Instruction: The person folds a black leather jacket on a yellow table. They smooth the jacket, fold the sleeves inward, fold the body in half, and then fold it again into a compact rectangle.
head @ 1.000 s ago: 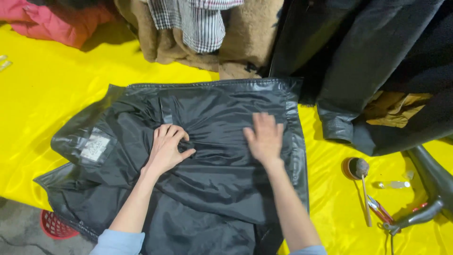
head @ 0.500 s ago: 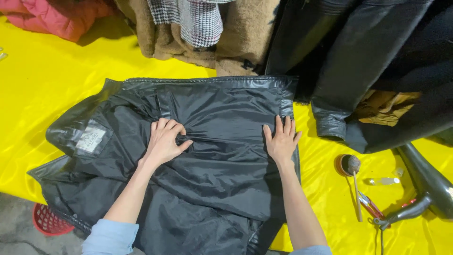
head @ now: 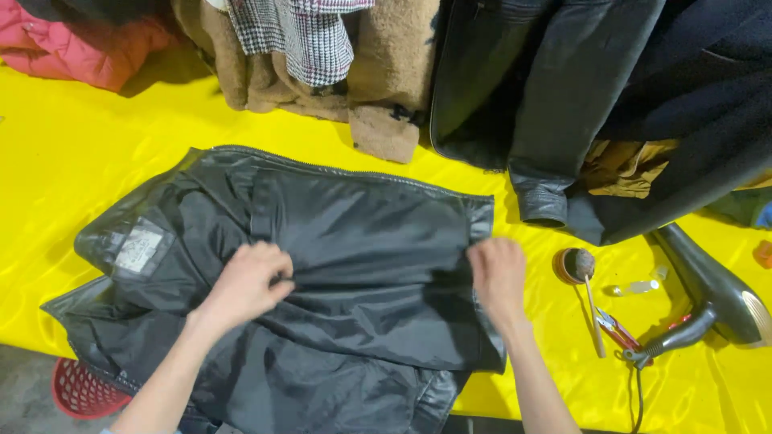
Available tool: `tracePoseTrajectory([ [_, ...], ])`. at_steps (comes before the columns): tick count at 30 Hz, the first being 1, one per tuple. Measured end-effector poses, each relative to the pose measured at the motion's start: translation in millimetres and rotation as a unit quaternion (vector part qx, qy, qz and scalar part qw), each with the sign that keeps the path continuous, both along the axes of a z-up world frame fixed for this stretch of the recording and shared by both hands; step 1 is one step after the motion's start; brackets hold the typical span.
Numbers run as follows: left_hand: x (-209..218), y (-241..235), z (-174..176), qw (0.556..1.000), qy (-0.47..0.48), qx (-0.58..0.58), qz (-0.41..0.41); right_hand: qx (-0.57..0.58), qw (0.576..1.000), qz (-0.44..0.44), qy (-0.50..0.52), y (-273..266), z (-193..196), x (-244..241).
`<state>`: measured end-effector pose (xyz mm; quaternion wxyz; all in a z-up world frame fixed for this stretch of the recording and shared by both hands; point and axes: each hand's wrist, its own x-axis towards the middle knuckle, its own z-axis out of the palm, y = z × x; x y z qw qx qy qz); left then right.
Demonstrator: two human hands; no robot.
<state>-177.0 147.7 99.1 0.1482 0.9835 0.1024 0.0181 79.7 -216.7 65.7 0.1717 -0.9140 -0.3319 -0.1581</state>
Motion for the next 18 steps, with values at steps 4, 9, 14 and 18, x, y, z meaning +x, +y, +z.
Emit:
tracePoseTrajectory([
  [4,-0.8,-8.4,-25.3,0.995,0.084,0.049,-0.029,-0.113,0.993,-0.008,0.036,-15.9,-55.3,-29.7],
  [9,24.0,-14.6,71.1,0.955,0.281,-0.091,-0.034,-0.218,0.963,-0.040,0.152,4.0,21.8,-24.5],
  [14,103.4,-9.9,72.2,0.990,0.118,-0.080,-0.010,-0.060,0.997,-0.030,-0.040,124.5,46.1,-8.2],
  [18,202.9,-16.1,-43.9,0.985,-0.157,0.061,-0.024,-0.115,0.991,0.042,0.051,209.1,-7.7,-12.5],
])
